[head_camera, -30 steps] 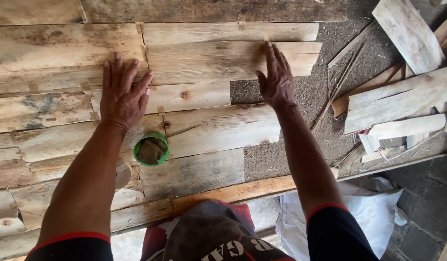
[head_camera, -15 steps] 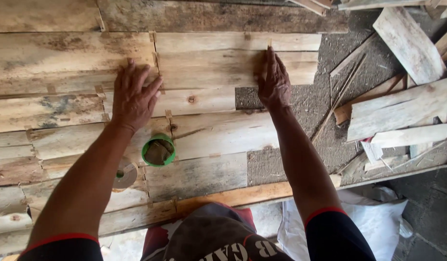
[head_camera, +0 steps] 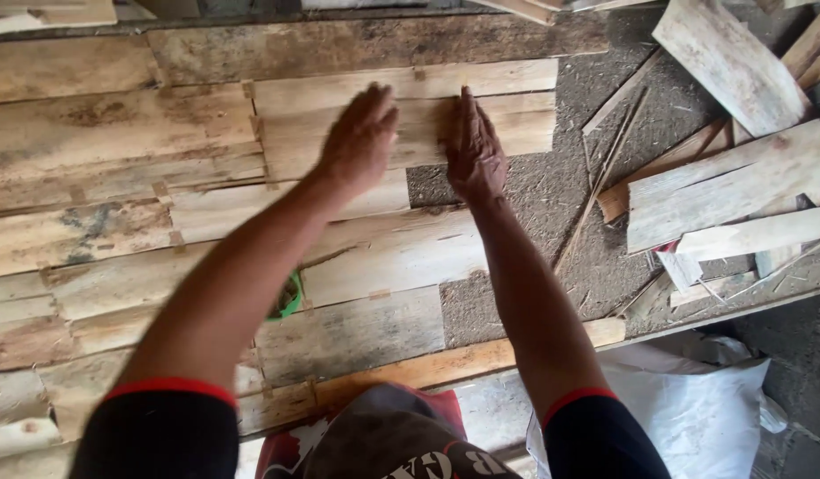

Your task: Arranging wood strips and marking them with a pencil for further processing.

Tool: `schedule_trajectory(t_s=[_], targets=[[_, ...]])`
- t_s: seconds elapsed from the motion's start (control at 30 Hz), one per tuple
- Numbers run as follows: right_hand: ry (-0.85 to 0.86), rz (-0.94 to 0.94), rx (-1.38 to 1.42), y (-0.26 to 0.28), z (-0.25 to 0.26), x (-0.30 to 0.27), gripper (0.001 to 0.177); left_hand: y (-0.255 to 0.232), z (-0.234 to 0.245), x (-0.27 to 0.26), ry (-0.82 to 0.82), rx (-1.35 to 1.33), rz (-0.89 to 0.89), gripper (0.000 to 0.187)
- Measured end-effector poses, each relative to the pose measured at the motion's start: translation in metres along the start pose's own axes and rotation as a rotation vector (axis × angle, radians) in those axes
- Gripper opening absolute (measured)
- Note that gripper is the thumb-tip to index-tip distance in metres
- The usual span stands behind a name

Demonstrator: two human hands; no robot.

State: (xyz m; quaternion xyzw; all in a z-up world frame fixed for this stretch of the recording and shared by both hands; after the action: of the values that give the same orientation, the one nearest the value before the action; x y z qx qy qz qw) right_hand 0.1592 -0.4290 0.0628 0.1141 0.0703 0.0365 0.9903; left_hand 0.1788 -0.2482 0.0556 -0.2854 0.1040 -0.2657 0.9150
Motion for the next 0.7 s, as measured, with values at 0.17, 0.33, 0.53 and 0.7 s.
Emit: schedule_trajectory(t_s=[0.17,0.33,0.53,0.7], targets=[[-0.003,-0.142,0.143,-0.012,-0.006,-0.002,0.097,-0.048,-0.049,0.051,-0.021,0.265,-0.013,0.066],[-0.122,-0.144,0.254,-0.021,-0.007,-0.009,0.095,-0.051,-0.069,0.071,-0.059,0.432,0.082,0.072],[-0.175,-0.047,0.349,-0.021,0.020,-0.009,0.090,-0.056,-0.057,0.068,-0.053,0.149,0.074,0.059],[-0.195,0.015,0.653,-0.057,0.036,0.008,0.061,-0.059,-0.054,0.067,-0.069,0.135,0.070,0.054]])
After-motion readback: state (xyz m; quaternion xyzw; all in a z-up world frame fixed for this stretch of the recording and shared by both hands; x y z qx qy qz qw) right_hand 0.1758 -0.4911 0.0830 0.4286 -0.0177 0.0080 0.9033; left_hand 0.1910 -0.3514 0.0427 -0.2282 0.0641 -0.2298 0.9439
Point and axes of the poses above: each hand's wrist, its own x-axis towards the middle knuckle, its own z-axis out of the back of the hand, y = z × x, the point moved 9 cm from there along x, towards the middle knuckle, and after that the axes turned 2 degrees about -x, right-handed, at the moved point
